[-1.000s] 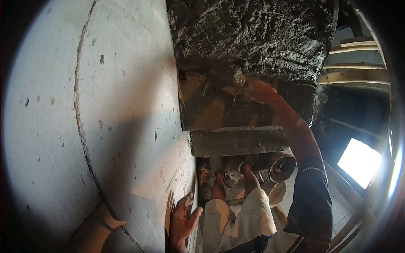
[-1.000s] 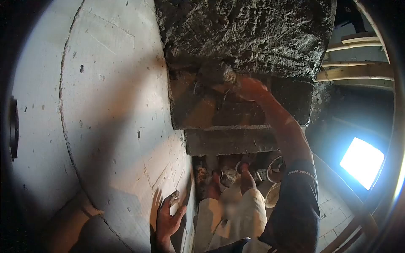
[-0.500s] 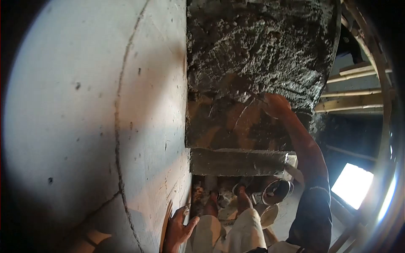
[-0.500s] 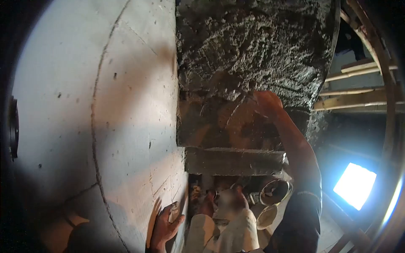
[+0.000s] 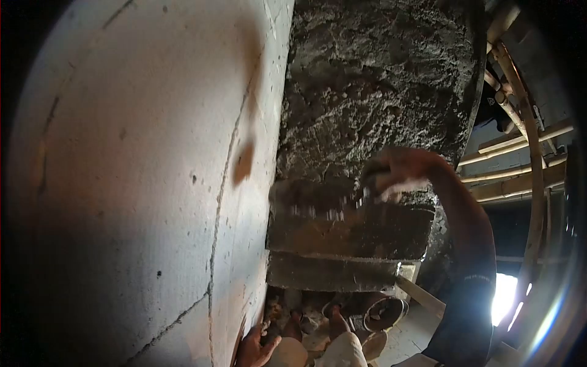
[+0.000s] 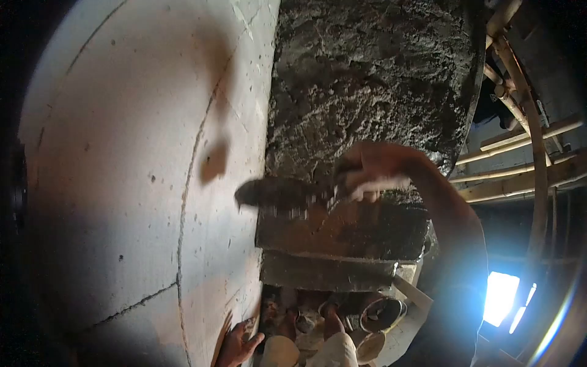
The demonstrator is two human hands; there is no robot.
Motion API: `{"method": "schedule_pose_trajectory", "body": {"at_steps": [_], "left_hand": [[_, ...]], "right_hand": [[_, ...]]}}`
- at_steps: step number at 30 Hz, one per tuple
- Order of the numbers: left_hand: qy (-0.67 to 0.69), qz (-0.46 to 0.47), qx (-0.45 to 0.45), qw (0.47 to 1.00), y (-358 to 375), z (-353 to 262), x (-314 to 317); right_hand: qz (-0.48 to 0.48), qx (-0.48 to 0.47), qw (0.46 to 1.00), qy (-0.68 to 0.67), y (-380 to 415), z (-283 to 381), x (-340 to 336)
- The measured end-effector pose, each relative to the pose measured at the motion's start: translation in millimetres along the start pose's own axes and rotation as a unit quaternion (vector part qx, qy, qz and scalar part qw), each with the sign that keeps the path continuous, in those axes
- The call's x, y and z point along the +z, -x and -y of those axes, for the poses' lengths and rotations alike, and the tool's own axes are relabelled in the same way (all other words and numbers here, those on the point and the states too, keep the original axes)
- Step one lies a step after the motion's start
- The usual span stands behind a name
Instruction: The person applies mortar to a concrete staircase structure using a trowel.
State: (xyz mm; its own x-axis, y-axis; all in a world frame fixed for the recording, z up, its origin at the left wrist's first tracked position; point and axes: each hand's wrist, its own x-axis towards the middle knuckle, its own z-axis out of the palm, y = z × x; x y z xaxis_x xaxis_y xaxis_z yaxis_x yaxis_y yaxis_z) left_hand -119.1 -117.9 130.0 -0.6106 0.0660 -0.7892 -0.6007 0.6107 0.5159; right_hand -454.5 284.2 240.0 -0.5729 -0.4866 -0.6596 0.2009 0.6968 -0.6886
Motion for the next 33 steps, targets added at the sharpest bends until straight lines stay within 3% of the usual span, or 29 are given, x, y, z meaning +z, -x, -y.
{"method": "schedule_pose_trajectory", "body": {"at_steps": [1, 2, 3, 4, 5, 6, 7, 8, 9, 10, 11, 12, 13, 15, 17, 18, 20, 21, 22, 23, 25, 27, 29, 30, 31, 32, 33], "left_hand": [[0.042, -0.066, 0.089, 0.993, -5.0, 41.0, 16.7], [-0.017, 0.008, 0.053, 0.998, -1.7, 20.9, 2.7], [-0.02, 0.009, 0.051, 0.998, -0.3, 14.4, 1.4], [0.269, -0.017, -0.061, 0.961, 0.2, 9.2, 3.3], [0.533, -0.045, -0.164, 0.829, -2.2, 7.0, 3.1], [0.535, -0.048, -0.165, 0.827, -5.0, 9.7, 1.6], [0.383, -0.017, -0.098, 0.918, -5.0, 15.8, 1.3], [0.214, 0.021, -0.029, 0.976, -2.3, 22.6, 1.4], [0.034, 0.065, 0.046, 0.996, 1.7, 26.2, 1.8], [0.028, 0.075, 0.04, 0.996, 3.4, 20.3, -0.3], [-0.016, 0.058, 0.036, 0.998, 2.4, 4.9, -4.3], [-0.06, 0.038, 0.031, 0.997, -0.3, -12.0, -8.2], [-0.103, 0.018, 0.023, 0.994, 0.9, -21.9, -10.4], [-0.077, 0.012, 0.014, 0.997, 1.3, -22.5, -9.9], [-0.045, 0.001, 0.03, 0.999, -2.0, -22.8, -10.5], [-0.059, -0.013, 0.06, 0.996, -4.7, -8.0, -7.5], [-0.067, -0.006, 0.062, 0.996, -4.5, -3.8, -8.1], [-0.07, 0.0, 0.076, 0.995, -6.4, -3.3, -7.2], [-0.071, 0.001, 0.074, 0.995, -7.3, -2.6, -5.9], [-0.057, -0.004, 0.078, 0.995, -7.7, -2.0, -4.7], [-0.045, -0.006, 0.082, 0.996, -9.4, 5.5, -2.0], [0.009, -0.001, 0.065, 0.998, -11.4, 21.2, 2.1], [-0.022, -0.005, 0.068, 0.997, -10.9, 18.7, 1.3], [-0.048, -0.01, 0.072, 0.996, -10.8, 17.8, 1.0], [-0.05, -0.002, 0.075, 0.996, -11.3, 19.6, 0.8], [-0.055, -0.011, 0.075, 0.996, -10.8, 22.7, 1.5], [-0.06, -0.021, 0.076, 0.995, -11.6, 23.8, 3.0]], "right_hand": [[-0.02, 0.005, 1.0, -0.021, -18.0, -13.6, -21.0], [-0.109, -0.009, 0.981, -0.161, -30.4, -30.4, -48.0], [-0.191, -0.018, 0.935, -0.299, -38.3, -54.6, -76.0], [-0.192, -0.001, 0.936, -0.296, -39.8, -93.3, -111.1], [-0.194, 0.014, 0.937, -0.29, -42.0, -119.6, -134.8], [-0.189, 0.014, 0.938, -0.289, -35.5, -111.4, -119.3], [-0.21, -0.026, 0.927, -0.31, -13.9, -94.1, -82.8], [-0.233, -0.061, 0.911, -0.334, 0.9, -87.6, -52.5], [-0.194, 0.038, 0.944, -0.265, -4.6, -102.8, -33.2], [-0.163, 0.056, 0.966, -0.191, -6.8, -121.2, -8.1], [-0.119, 0.056, 0.991, -0.012, -9.7, -126.0, 12.6], [-0.148, 0.039, 0.987, 0.057, -21.5, -150.4, 48.4], [-0.148, 0.09, 0.984, 0.031, -26.7, -170.1, 78.0], [-0.129, 0.141, 0.981, -0.004, -39.9, -166.8, 142.5], [-0.296, 0.03, 0.919, -0.257, -57.4, -180.1, 209.2], [-0.288, 0.031, 0.92, -0.263, -81.4, -209.6, 248.2], [-0.433, -0.055, 0.898, 0.057, -128.7, -270.3, 318.1], [-0.432, -0.053, 0.899, 0.055, -126.5, -248.3, 318.0], [-0.398, 0.057, 0.899, -0.172, -121.7, -197.8, 310.9], [-0.339, 0.164, 0.842, -0.387, -122.3, -166.8, 309.3], [-0.35, 0.062, 0.849, -0.392, -173.9, -198.2, 341.7], [-0.329, 0.107, 0.815, -0.465, -199.8, -164.8, 338.8], [-0.453, 0.117, 0.826, -0.315, -211.8, -123.0, 327.6], [-0.497, 0.062, 0.862, -0.077, -235.1, -131.3, 338.8], [-0.507, 0.005, 0.845, 0.169, -256.5, -141.8, 348.8], [-0.475, 0.059, 0.877, -0.031, -254.6, -119.9, 337.5], [-0.425, 0.109, 0.868, -0.23, -247.0, -96.3, 323.8]]}}
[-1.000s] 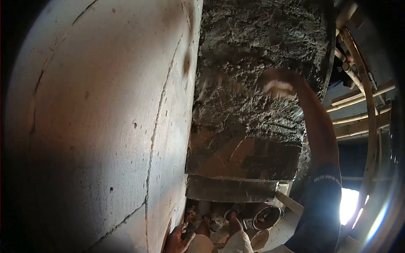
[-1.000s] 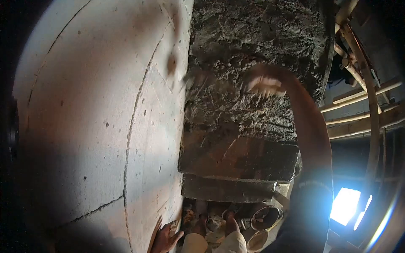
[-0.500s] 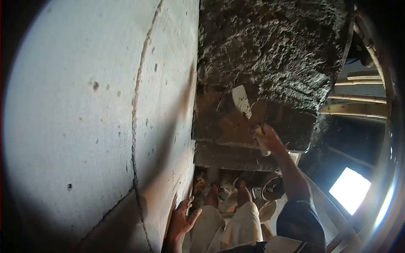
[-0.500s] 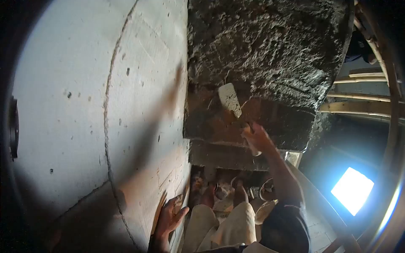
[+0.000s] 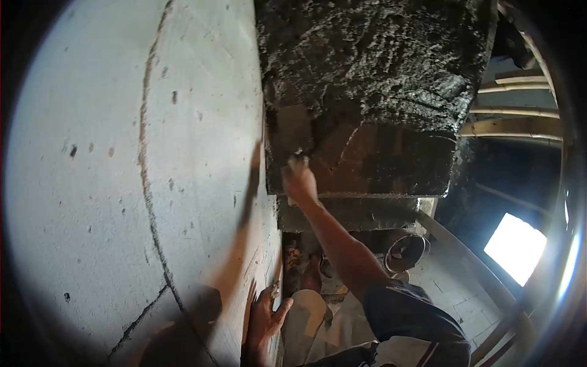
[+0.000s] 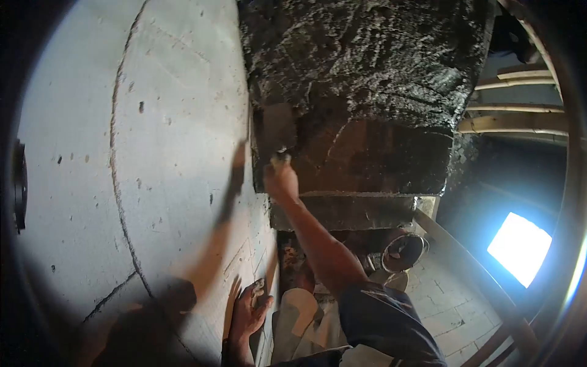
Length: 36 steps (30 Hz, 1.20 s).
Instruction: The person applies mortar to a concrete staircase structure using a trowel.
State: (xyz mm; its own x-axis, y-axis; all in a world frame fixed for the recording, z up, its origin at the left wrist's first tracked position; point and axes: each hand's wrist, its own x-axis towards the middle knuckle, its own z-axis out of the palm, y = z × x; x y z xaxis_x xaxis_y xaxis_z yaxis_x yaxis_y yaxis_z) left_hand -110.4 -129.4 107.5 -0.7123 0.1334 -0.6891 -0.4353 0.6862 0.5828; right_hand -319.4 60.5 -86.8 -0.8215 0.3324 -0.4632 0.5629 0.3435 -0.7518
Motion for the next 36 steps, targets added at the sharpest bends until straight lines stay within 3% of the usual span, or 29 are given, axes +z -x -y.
{"method": "schedule_pose_trajectory", "body": {"at_steps": [3, 4, 5, 6, 8, 10, 11, 12, 14, 15, 16, 18, 21, 22, 23, 24, 25, 27, 29, 32, 34, 36], "left_hand": [[-0.001, -0.019, 0.02, 1.0, -2.3, -15.8, -2.8], [0.0, -0.015, 0.021, 1.0, -2.1, -19.5, -4.2], [0.001, 0.011, -0.006, 1.0, -1.4, -22.3, -7.2], [0.003, 0.034, -0.033, 0.999, -1.2, -23.6, -9.0], [-0.001, 0.035, -0.036, 0.999, -0.9, -18.2, -8.7], [-0.003, 0.032, -0.037, 0.999, -1.3, -18.7, -6.5], [0.002, 0.034, -0.044, 0.998, -2.5, -20.5, -7.2], [0.007, 0.036, -0.053, 0.998, -2.6, -21.6, -8.3], [0.009, 0.035, -0.06, 0.998, -3.8, -15.3, -6.7], [-0.005, 0.002, -0.008, 1.0, -4.8, -6.0, -2.1], [-0.02, -0.031, 0.044, 0.998, -3.2, 1.8, 2.0], [-0.014, -0.023, 0.025, 0.999, -3.6, -6.2, 1.6], [-0.028, 0.001, -0.01, 1.0, -2.7, -9.4, -1.6], [-0.043, 0.01, -0.026, 0.999, -2.0, -10.1, -1.4], [-0.047, 0.018, -0.02, 0.999, -2.4, -10.3, -0.8], [-0.031, 0.015, -0.02, 0.999, -2.8, -9.6, -1.0], [-0.015, 0.016, -0.021, 1.0, -2.3, -8.8, -1.1], [-0.026, 0.031, -0.014, 0.999, -2.7, -12.4, -0.9], [-0.041, 0.042, -0.028, 0.998, -3.2, -21.4, -2.0], [-0.063, 0.017, -0.024, 0.998, 0.5, -20.9, 3.4], [-0.071, 0.024, -0.019, 0.997, 1.5, -11.4, 6.4], [-0.048, 0.026, -0.021, 0.998, 5.0, -6.1, 11.2]], "right_hand": [[0.022, 0.022, 0.998, 0.056, 0.8, 13.9, -11.4], [0.02, 0.025, 0.998, 0.058, -4.4, -8.4, -9.5], [0.007, -0.082, 0.971, 0.226, -13.8, -48.0, -4.3], [-0.006, -0.188, 0.903, 0.385, -20.3, -74.2, -9.9], [0.058, 0.006, 0.962, 0.268, -13.8, -59.4, -76.4], [-0.097, -0.094, 0.956, 0.26, -10.9, -111.5, -103.1], [-0.095, 0.013, 0.991, 0.092, -10.1, -123.7, -120.5], [-0.085, 0.123, 0.986, -0.08, -9.1, -131.2, -129.4], [-0.121, 0.167, 0.965, -0.16, 3.8, -101.9, -149.9], [-0.164, 0.213, 0.933, -0.238, 9.4, -90.8, -153.9], [-0.159, 0.216, 0.934, -0.238, 7.6, -99.3, -139.9], [-0.136, 0.148, 0.887, -0.415, -0.3, -114.1, -97.8], [0.017, 0.129, 0.944, -0.302, -4.1, -89.9, -27.1], [0.041, 0.106, 0.979, -0.169, 1.7, -55.5, -17.2], [-0.025, -0.012, 0.999, -0.045, -1.0, -70.2, 24.1], [-0.093, -0.127, 0.984, 0.082, -2.9, -88.6, 60.2], [-0.083, -0.162, 0.97, 0.163, 9.9, -74.5, 62.7], [-0.086, -0.175, 0.948, 0.252, 32.9, -44.3, 19.8], [0.026, 0.021, 0.995, 0.091, 49.1, -25.3, -30.7], [0.003, 0.054, 0.988, 0.147, 48.2, -64.7, -87.6], [-0.089, -0.101, 0.958, 0.253, 30.1, -136.7, -112.6], [-0.088, -0.1, 0.903, 0.409, 16.4, -175.2, -168.2]]}}
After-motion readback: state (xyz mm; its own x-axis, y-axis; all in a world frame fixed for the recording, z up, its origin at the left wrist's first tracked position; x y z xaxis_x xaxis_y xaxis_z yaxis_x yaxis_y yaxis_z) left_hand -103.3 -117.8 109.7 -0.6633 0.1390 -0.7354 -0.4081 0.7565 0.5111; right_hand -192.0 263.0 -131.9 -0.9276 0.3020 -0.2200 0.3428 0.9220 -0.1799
